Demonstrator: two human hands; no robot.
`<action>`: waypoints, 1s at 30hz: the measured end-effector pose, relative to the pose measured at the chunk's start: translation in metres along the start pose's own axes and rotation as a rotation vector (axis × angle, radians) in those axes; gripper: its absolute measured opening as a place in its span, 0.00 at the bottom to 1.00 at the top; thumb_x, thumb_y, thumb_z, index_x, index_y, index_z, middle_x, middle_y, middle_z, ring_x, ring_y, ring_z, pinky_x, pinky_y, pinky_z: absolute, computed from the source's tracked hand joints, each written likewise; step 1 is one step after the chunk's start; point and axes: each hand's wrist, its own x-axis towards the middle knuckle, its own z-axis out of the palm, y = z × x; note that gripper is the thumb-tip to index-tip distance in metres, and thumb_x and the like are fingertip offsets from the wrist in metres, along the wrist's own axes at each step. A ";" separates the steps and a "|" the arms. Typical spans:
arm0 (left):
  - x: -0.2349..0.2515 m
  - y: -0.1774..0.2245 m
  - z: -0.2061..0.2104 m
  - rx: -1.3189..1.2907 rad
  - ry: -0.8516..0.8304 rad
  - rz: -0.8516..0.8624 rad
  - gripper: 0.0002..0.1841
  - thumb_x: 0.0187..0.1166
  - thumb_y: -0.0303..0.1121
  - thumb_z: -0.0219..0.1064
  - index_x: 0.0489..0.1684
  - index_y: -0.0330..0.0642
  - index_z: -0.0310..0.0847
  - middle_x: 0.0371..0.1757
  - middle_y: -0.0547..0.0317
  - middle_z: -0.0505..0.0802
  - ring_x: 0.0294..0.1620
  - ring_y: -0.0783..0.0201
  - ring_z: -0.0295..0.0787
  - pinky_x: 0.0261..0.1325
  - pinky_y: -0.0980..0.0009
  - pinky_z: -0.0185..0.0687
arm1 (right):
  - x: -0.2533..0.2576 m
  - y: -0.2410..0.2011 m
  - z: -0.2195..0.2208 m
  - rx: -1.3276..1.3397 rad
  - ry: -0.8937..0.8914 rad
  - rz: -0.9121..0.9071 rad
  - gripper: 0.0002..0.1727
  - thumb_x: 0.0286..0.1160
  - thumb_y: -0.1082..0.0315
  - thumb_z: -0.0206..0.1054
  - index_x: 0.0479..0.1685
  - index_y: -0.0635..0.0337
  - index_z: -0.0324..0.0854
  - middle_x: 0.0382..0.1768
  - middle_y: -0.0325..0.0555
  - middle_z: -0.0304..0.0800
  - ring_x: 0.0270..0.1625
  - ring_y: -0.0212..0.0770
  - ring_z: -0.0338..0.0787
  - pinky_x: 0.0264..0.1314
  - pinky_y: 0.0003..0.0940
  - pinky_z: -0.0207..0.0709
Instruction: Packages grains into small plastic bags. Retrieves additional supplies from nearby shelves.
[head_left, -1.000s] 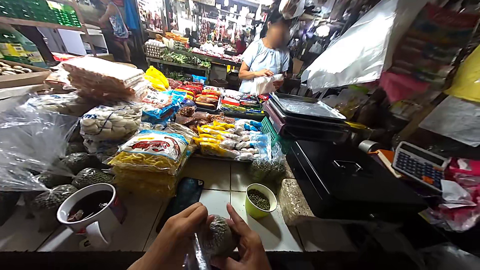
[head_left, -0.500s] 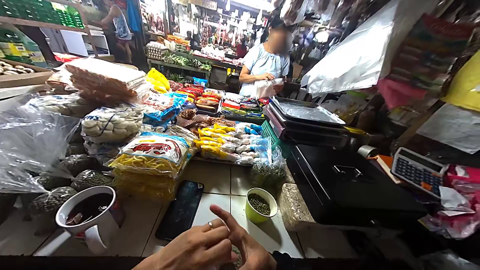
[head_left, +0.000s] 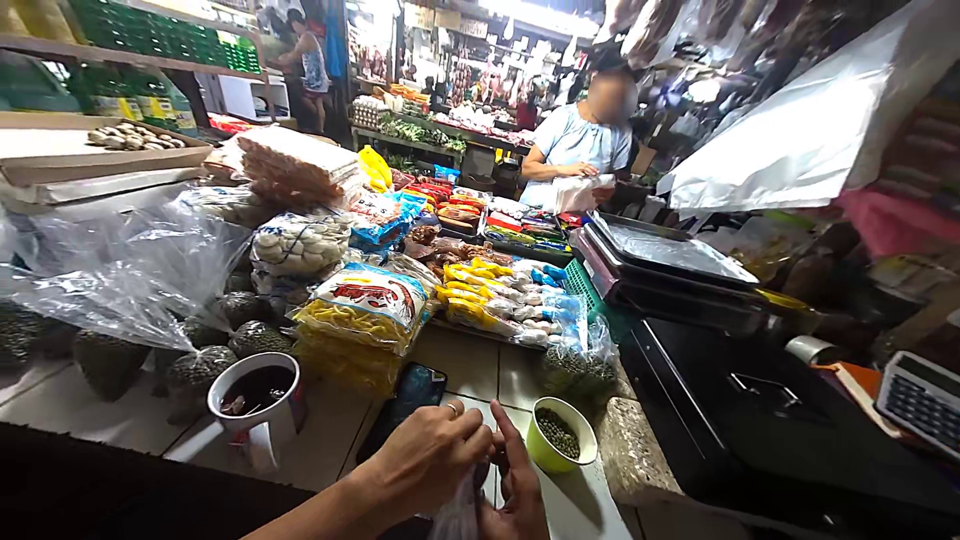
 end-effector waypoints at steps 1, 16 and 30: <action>0.002 0.004 -0.001 0.025 0.010 0.010 0.10 0.82 0.30 0.59 0.29 0.43 0.83 0.25 0.59 0.82 0.21 0.60 0.80 0.17 0.69 0.73 | 0.003 0.002 0.000 -0.040 0.047 -0.023 0.42 0.55 0.65 0.81 0.76 0.74 0.75 0.48 0.48 0.85 0.50 0.26 0.84 0.58 0.20 0.81; -0.001 0.007 -0.027 -1.556 -0.095 -1.122 0.20 0.94 0.41 0.47 0.31 0.46 0.80 0.25 0.69 0.90 0.28 0.72 0.91 0.41 0.72 0.91 | 0.003 0.025 -0.008 0.339 -0.236 -0.013 0.22 0.84 0.49 0.65 0.68 0.50 0.84 0.68 0.37 0.81 0.75 0.32 0.76 0.79 0.32 0.72; -0.016 0.010 -0.004 -1.007 0.127 -0.545 0.22 0.87 0.51 0.60 0.49 0.44 0.93 0.55 0.65 0.94 0.65 0.74 0.83 0.78 0.66 0.67 | 0.018 0.003 0.009 0.307 -0.010 0.108 0.11 0.78 0.69 0.64 0.44 0.64 0.93 0.56 0.42 0.84 0.66 0.24 0.79 0.71 0.19 0.74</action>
